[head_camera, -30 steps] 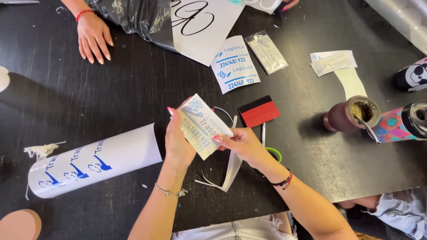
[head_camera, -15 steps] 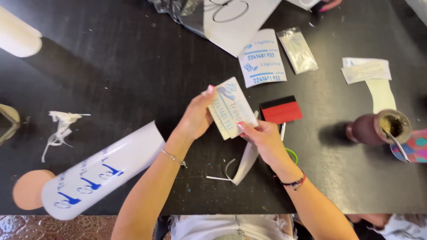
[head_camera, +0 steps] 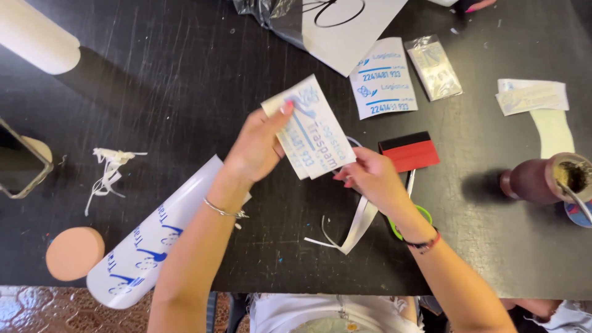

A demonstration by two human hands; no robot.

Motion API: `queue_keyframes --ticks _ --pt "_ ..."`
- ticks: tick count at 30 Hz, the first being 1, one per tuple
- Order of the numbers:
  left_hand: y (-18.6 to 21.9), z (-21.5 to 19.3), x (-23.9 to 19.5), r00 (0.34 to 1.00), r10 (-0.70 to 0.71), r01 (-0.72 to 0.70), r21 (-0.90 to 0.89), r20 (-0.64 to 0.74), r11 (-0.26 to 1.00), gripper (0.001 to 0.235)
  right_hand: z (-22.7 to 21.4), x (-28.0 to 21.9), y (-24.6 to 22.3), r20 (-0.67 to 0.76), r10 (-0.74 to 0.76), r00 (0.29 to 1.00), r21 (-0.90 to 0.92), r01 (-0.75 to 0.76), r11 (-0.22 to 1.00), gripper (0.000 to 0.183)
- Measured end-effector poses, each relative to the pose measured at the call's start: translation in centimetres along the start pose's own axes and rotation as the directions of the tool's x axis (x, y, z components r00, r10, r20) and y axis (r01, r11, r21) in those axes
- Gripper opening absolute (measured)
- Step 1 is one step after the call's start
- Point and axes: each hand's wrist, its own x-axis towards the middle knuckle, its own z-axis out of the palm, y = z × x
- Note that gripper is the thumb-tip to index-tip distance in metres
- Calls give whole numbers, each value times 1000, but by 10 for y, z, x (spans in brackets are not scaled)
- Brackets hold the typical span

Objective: Cutting individual stickers from a printed sheet and weeding the excess material using scissors and hands.

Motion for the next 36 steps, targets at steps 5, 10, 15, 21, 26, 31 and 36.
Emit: queue_keyframes --ticks 5,10,15,21,26,31,36 --pt "46 26 -32 985 169 -163 -202 12 966 25 117 30 -21 53 -60 997 28 58 998 22" --pt "45 19 -50 964 253 -264 -191 -79 945 27 158 46 -29 66 -178 982 88 172 981 20" --pt "40 -9 -98 928 294 -334 -162 -228 929 35 131 84 -27 142 -289 947 151 268 952 22" --pt "10 -57 -128 904 210 -287 -165 -373 943 29 109 194 39 37 -26 999 523 3 853 40" --pt "-8 -68 -147 874 181 -274 -151 -451 950 29 159 186 16 190 31 981 595 -140 792 68" --pt "2 -56 -152 829 120 -241 -156 -546 958 27 110 122 -33 329 -26 944 378 -106 920 96" --pt "-11 -53 -117 848 165 -257 -118 -504 959 19 -5 51 -47 245 -169 955 55 160 986 45"
